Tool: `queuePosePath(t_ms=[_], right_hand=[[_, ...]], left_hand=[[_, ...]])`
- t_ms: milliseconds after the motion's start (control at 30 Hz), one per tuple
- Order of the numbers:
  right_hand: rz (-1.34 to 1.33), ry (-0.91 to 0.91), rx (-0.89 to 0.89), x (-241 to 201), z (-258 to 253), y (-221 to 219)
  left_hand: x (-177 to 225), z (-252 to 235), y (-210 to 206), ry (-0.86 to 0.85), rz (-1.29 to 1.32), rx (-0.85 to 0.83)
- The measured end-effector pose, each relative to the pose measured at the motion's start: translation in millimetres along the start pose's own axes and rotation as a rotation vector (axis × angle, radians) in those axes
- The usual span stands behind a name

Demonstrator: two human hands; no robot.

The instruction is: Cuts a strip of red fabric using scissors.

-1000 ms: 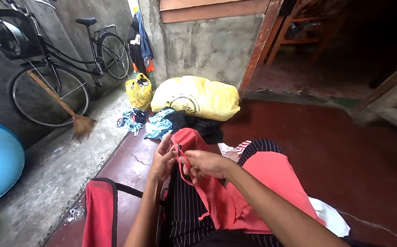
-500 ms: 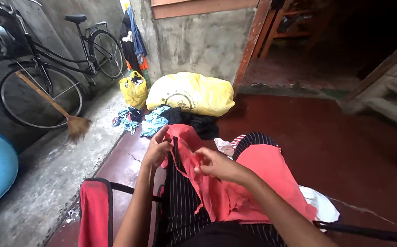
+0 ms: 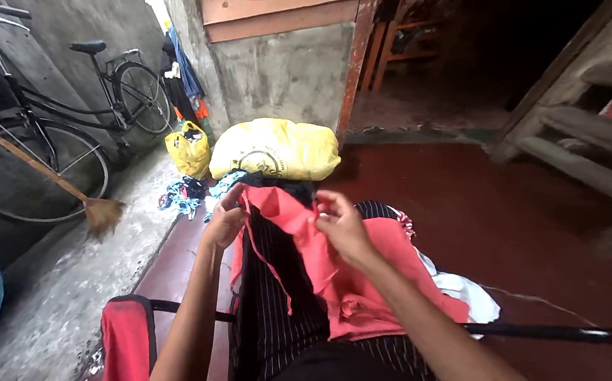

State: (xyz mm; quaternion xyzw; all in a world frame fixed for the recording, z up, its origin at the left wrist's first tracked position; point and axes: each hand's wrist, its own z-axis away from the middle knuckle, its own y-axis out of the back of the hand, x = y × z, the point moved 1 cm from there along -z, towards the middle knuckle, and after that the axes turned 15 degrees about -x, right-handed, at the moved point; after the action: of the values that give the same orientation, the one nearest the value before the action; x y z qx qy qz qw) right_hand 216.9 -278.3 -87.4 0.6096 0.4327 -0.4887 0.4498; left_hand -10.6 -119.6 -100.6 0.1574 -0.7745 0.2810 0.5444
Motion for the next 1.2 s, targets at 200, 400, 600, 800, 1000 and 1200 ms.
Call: queuePosePath(t_ms=[200, 400, 600, 800, 1000, 1200], right_hand=[[0.135, 0.273, -0.086, -100, 31, 83], [0.287, 0.224, -0.538, -140, 90, 149], [0.350, -0.327, -1.029, -36, 139, 132], [0.335, -0.365, -0.831, -7, 140, 83], [-0.276, -0.515, -1.105, -8, 137, 31], [-0.322, -0.569, -1.114, 2, 136, 23]], left_hand=[[45, 15, -72, -0.103, -0.061, -0.079], [5, 82, -160, 0.108, -0.074, 0.133], [-49, 125, -170, 0.179, -0.287, 0.101], [-63, 136, -157, 0.118, -0.216, 0.103], [-62, 137, -153, 0.021, -0.095, 0.064], [-58, 139, -148, 0.033, -0.036, 0.059]])
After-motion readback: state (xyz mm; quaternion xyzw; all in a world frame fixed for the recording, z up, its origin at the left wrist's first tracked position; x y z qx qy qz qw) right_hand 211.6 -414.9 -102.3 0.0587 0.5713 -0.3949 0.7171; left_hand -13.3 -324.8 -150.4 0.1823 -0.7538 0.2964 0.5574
